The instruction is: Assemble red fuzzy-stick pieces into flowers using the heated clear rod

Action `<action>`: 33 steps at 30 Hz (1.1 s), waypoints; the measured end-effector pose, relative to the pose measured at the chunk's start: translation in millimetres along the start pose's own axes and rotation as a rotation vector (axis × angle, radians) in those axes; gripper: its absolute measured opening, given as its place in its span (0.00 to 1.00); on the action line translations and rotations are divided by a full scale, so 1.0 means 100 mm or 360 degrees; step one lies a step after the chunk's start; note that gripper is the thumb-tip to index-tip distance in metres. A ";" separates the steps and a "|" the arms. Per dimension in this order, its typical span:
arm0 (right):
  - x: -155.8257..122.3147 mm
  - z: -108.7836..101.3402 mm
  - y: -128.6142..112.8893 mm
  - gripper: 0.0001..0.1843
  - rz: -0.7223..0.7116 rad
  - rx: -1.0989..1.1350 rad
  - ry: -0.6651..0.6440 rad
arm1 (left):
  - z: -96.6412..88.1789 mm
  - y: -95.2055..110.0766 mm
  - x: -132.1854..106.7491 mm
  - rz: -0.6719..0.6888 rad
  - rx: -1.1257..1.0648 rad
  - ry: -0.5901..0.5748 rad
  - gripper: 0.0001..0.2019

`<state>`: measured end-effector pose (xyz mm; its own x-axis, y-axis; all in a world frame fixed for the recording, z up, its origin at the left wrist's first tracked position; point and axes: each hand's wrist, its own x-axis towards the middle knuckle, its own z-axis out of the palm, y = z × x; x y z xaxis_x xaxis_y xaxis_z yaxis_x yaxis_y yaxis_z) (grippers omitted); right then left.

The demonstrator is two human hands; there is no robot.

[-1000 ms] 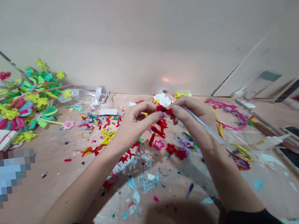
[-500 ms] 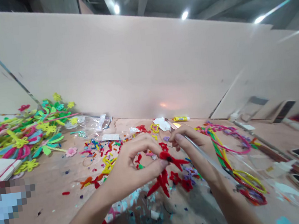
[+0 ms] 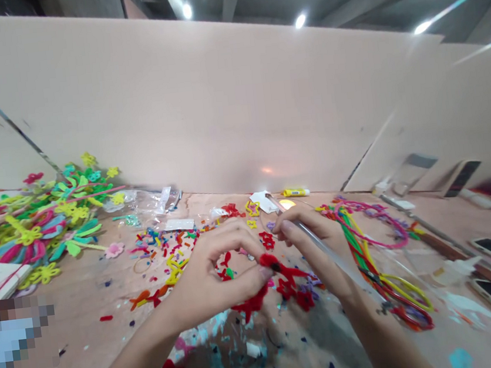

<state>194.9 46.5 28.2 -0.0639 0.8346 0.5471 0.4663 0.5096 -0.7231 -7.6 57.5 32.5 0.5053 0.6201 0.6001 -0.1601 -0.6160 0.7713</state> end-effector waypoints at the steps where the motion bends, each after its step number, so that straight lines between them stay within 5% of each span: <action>1: 0.00 0.00 0.00 0.13 -0.0004 -0.0006 -0.0002 | 0.00 0.00 0.00 0.0000 0.0005 -0.0011 0.08; 16: 0.02 -0.03 0.07 0.12 -0.0061 0.0022 -0.0089 | -0.11 0.00 0.04 0.0060 0.0139 -0.0263 0.07; 23: 0.09 -0.04 0.33 0.18 0.0066 -0.0040 -0.0199 | -0.39 -0.16 0.07 -0.0244 0.0355 -0.0163 0.04; 27: 0.18 0.00 0.48 0.22 0.0112 0.0253 -0.0438 | -0.53 -0.25 0.06 -0.0395 0.0423 -0.0175 0.06; 33: 0.18 0.07 0.54 0.24 0.0172 0.0369 -0.0598 | -0.55 -0.36 0.09 -0.0471 0.0483 -0.0238 0.08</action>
<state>212.7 91.1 -4.2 -0.3613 0.8818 0.3032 0.2808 0.4130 -0.8664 -43.8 112.4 21.8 0.6122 0.7280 0.3084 0.2549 -0.5510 0.7946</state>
